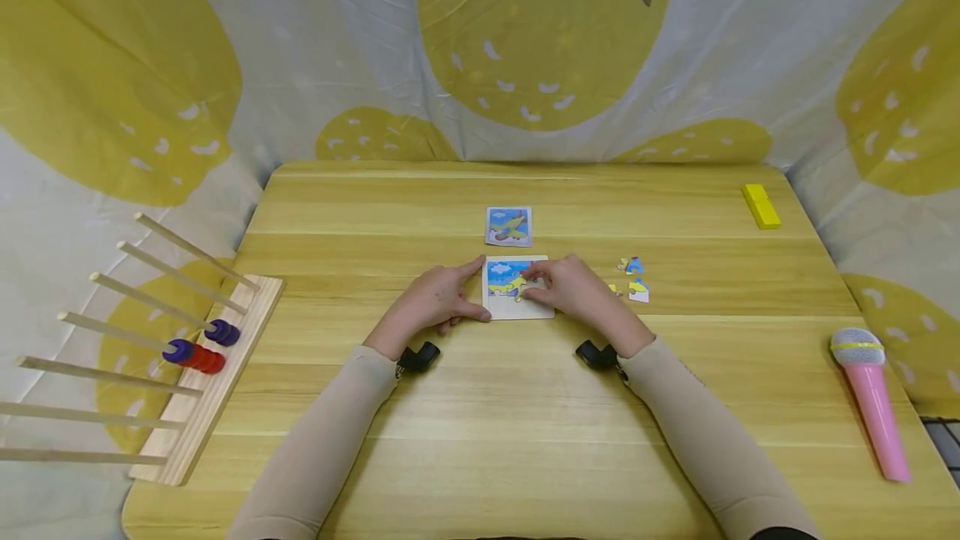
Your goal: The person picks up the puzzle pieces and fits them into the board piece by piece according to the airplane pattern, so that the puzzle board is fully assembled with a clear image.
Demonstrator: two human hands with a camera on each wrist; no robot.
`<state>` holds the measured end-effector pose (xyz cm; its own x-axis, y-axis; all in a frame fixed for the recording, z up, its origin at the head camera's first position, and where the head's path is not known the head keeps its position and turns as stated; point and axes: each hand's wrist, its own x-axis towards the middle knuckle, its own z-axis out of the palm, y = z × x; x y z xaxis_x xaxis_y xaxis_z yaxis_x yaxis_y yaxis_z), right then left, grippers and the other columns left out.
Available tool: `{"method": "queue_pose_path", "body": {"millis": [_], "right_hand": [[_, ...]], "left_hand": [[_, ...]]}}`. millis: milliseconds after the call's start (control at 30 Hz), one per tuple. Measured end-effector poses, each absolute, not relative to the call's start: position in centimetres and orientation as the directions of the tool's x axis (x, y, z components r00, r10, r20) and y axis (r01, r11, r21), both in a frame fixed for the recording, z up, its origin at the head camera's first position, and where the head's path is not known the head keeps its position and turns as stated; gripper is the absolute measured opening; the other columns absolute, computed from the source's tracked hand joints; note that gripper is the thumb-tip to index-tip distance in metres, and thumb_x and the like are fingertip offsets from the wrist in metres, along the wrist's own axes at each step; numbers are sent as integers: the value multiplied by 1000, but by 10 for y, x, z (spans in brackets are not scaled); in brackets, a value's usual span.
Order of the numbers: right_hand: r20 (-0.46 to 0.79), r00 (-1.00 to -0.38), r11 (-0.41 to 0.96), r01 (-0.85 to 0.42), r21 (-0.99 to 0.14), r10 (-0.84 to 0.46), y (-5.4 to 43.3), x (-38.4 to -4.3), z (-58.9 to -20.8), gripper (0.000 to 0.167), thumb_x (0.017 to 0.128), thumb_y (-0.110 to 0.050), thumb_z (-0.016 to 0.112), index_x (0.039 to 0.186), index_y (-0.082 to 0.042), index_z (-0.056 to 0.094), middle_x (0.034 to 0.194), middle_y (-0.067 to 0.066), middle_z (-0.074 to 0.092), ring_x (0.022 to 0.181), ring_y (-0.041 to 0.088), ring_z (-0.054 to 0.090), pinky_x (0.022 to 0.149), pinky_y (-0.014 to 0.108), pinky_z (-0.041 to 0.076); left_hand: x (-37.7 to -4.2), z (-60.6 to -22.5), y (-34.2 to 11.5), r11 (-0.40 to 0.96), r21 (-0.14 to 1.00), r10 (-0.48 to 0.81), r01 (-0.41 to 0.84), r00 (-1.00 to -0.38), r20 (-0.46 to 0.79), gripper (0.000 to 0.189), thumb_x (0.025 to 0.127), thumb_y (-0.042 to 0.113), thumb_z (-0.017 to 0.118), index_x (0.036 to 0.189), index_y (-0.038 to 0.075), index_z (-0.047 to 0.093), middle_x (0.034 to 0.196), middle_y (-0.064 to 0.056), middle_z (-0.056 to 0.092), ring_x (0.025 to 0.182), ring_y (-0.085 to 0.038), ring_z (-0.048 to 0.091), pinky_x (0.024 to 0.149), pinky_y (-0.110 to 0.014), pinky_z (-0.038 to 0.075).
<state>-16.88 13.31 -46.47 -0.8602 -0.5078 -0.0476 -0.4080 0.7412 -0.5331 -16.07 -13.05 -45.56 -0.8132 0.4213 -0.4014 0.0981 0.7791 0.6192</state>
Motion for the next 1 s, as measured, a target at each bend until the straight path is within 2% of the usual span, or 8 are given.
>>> {"method": "queue_pose_path", "body": {"millis": [300, 433, 700, 833, 1000], "right_hand": [[-42, -859, 755, -423, -500, -510, 127, -164, -466, 34, 96, -36, 80, 122, -14, 79, 62, -5, 55, 55, 7, 42, 53, 23, 35], [-46, -866, 761, -412, -501, -498, 126, -161, -466, 35, 97, -36, 79, 124, -13, 79, 57, -7, 47, 51, 6, 36, 51, 23, 31], [-33, -858, 789, -456, -411, -513, 123, -158, -462, 34, 102, -38, 72, 128, -15, 77, 52, -7, 40, 48, 7, 28, 50, 24, 26], [-53, -870, 763, -398, -508, -490, 129, -161, -459, 34, 103, -37, 72, 129, -16, 76, 53, -7, 39, 48, 7, 30, 49, 24, 27], [-97, -913, 684, -222, -695, -396, 171, -171, -454, 37, 100, -36, 76, 133, -20, 74, 53, -9, 32, 47, 10, 28, 46, 24, 29]], "left_hand": [[-160, -455, -129, 780, 619, 417, 91, -813, -406, 107, 86, 46, 87, 171, 30, 24, 54, -1, 58, 38, -15, 51, 43, -29, 49], [-160, -455, -129, 783, 615, 417, 93, -812, -408, 107, 86, 46, 87, 171, 30, 24, 54, -1, 59, 38, -15, 52, 44, -29, 48], [-161, -454, -128, 788, 607, 421, 104, -810, -408, 107, 86, 47, 87, 171, 29, 23, 55, -1, 60, 39, -16, 53, 44, -29, 48], [-162, -453, -128, 800, 594, 404, 91, -813, -419, 108, 86, 48, 87, 171, 29, 24, 54, -1, 59, 39, -17, 54, 44, -28, 46], [-161, -454, -127, 799, 598, 388, 62, -813, -434, 108, 85, 46, 89, 170, 31, 25, 54, -1, 57, 39, -16, 53, 43, -27, 45]]}}
